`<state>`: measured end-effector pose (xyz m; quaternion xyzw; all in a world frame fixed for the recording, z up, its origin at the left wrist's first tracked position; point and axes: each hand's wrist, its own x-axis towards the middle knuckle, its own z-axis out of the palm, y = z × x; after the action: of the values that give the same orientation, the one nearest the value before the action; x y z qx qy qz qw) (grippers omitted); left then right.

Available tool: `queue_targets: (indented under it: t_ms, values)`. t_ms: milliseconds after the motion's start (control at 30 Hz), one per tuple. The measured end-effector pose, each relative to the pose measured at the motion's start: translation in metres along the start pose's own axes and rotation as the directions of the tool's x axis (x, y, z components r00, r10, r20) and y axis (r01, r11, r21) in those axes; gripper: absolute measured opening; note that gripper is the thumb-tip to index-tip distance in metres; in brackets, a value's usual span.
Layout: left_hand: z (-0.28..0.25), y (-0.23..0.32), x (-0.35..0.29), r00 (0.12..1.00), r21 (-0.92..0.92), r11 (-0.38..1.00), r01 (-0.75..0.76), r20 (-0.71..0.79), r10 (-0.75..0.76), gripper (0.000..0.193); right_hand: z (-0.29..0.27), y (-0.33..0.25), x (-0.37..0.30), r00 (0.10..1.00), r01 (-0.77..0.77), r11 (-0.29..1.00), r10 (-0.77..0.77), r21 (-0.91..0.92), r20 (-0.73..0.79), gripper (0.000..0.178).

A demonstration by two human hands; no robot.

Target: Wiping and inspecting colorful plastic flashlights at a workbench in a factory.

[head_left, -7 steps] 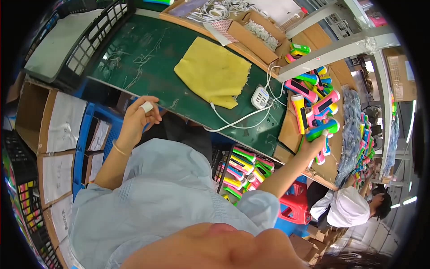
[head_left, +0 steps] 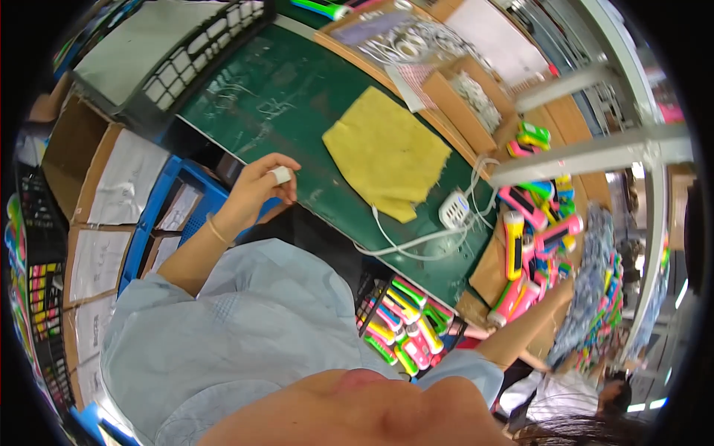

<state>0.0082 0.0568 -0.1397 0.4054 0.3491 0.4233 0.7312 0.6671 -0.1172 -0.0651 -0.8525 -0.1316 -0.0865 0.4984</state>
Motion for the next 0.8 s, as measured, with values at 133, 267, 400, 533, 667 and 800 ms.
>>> queue_targets:
  t_ms: [133,267,400,533,667,800]
  values:
    - [-0.012,0.031,0.054,0.985,0.253,0.952,-0.172,0.018,0.173,0.015,0.030,-0.071,-0.129,0.835,0.516,0.790,-0.550,0.332,0.011,0.039]
    - [-0.035,0.063,0.171,0.843,0.743,0.540,-0.395,0.061,0.534,0.020,0.084,-0.120,-0.326,0.510,0.744,0.567,-0.824,0.353,0.246,0.020]
    - [-0.060,0.090,0.301,0.674,0.952,-0.085,-0.293,0.268,0.688,0.043,0.128,-0.124,-0.433,0.291,0.616,0.598,-0.777,0.513,0.558,0.019]
    - [-0.087,0.104,0.387,0.691,0.873,-0.464,-0.150,0.429,0.582,0.060,0.145,-0.122,-0.443,0.324,0.588,0.643,-0.743,0.490,0.586,0.016]
    - [-0.101,0.103,0.415,0.772,0.846,-0.509,-0.159,0.428,0.471,0.060,0.146,-0.117,-0.440,0.323,0.594,0.637,-0.749,0.492,0.578,0.015]
    - [-0.075,0.129,0.384,0.440,0.951,-0.199,-0.236,0.287,0.851,0.046,0.140,-0.111,-0.442,0.336,0.590,0.686,-0.688,0.426,0.643,0.013]
